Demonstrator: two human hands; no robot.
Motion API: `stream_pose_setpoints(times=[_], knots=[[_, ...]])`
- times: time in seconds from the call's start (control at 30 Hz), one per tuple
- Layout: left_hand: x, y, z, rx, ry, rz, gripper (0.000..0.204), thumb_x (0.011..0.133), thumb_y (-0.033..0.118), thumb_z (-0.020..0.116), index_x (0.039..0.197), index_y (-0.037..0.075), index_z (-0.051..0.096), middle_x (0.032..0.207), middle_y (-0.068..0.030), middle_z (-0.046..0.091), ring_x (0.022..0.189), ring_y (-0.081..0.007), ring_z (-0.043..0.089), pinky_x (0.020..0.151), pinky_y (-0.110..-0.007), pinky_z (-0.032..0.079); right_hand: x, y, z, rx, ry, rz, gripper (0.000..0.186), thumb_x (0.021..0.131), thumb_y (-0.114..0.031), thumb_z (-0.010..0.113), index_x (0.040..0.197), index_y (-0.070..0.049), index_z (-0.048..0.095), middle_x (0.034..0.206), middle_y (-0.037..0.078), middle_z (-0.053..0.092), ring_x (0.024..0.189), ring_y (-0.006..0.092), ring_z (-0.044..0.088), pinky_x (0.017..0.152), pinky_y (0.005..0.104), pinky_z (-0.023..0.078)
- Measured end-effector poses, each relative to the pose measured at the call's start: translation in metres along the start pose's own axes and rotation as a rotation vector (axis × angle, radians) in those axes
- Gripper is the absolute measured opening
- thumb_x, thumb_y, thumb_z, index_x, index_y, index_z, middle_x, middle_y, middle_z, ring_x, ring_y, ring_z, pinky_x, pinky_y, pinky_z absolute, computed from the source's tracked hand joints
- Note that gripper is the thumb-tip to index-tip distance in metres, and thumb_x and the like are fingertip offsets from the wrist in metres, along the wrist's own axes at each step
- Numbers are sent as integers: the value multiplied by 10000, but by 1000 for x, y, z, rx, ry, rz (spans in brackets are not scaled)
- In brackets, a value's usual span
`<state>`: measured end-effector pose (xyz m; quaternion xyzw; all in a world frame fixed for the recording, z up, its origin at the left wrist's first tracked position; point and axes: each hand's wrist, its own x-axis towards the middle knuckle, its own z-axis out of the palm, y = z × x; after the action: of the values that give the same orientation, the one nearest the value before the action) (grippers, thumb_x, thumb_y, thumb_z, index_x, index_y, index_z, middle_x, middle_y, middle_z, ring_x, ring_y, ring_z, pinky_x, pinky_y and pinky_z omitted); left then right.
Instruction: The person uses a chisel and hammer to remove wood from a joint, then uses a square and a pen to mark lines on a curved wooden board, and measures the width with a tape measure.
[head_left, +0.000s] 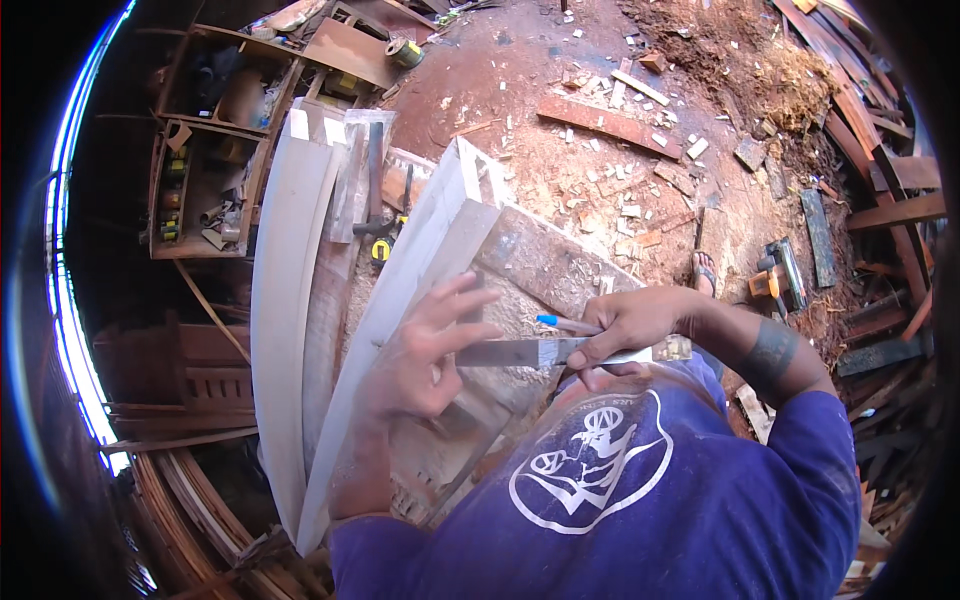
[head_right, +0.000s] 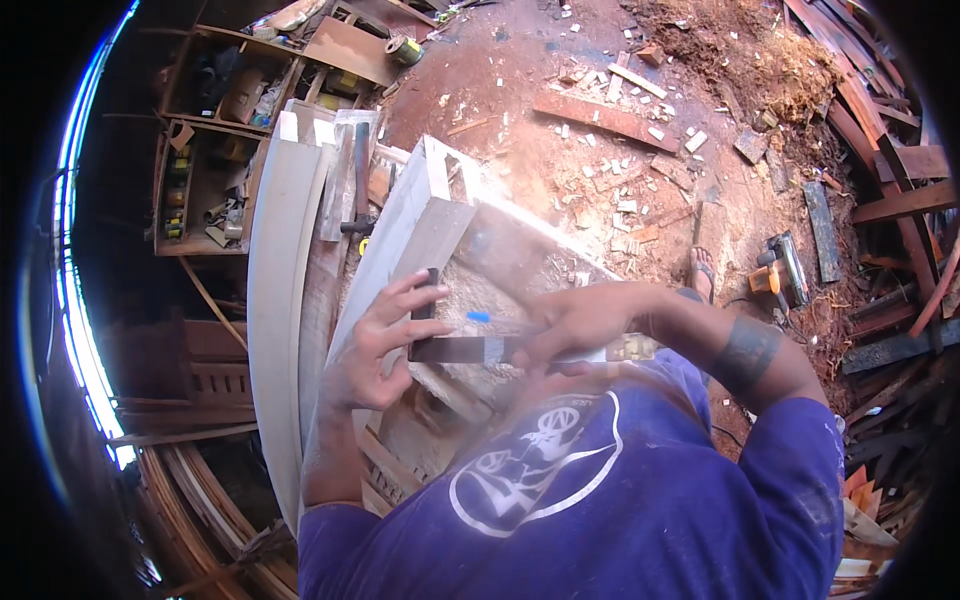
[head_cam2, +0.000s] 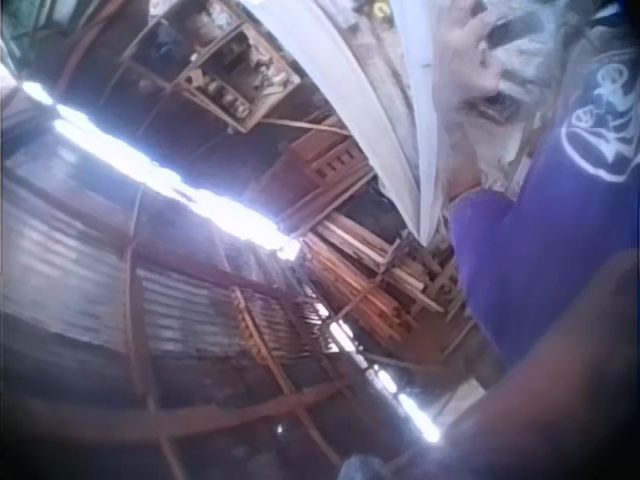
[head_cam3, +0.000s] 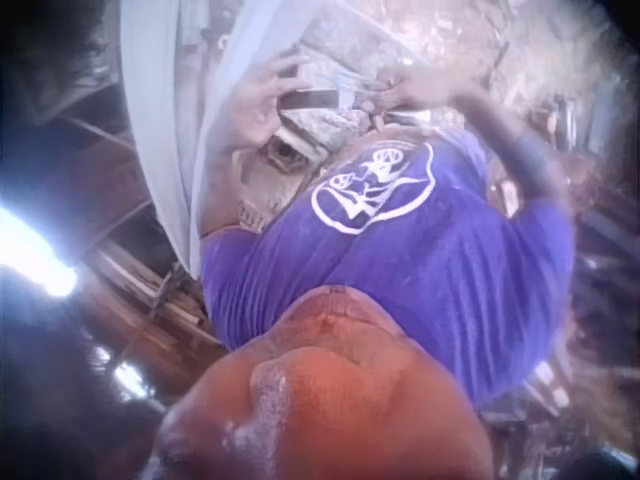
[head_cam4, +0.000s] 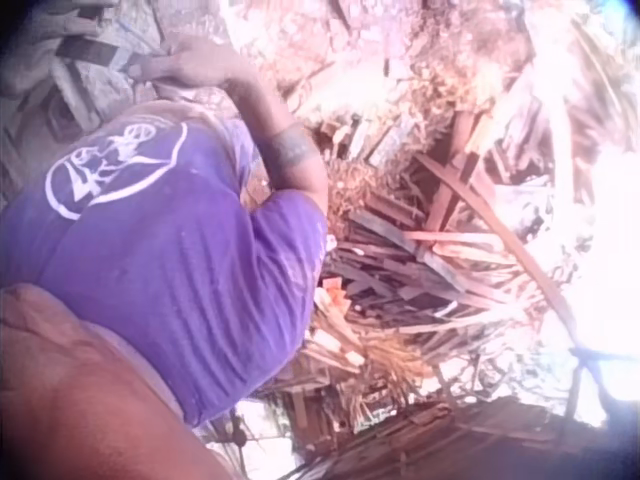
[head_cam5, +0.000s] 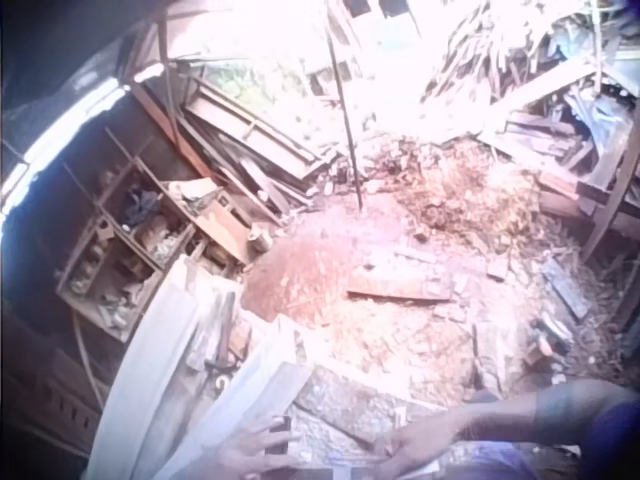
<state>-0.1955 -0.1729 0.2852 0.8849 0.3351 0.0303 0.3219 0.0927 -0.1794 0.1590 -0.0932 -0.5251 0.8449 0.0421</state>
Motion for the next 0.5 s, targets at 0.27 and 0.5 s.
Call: stream_pose_setpoints(times=[0.27, 0.5], knots=[[-2, -7, -6, 170, 238, 189, 501, 769, -6, 700, 1265, 40, 645, 1215, -135, 668, 1204, -339, 620, 1133, -529, 395, -23, 10, -73, -158, 699, -43, 531, 1089, -439, 408, 1050, -34, 749, 812, 46, 703, 547, 65, 477, 474, 257, 388], [50, -73, 22, 443, 668, -486, 599, 866, 38, 660, 1438, -27, 495, 1022, -170, 594, 937, -368, 632, 891, -522, 492, 30, 47, -111, 6, 1051, -105, 389, 1060, -341, 510, 989, -51, 759, 585, -68, 476, 457, 30, 310, 399, 229, 219]])
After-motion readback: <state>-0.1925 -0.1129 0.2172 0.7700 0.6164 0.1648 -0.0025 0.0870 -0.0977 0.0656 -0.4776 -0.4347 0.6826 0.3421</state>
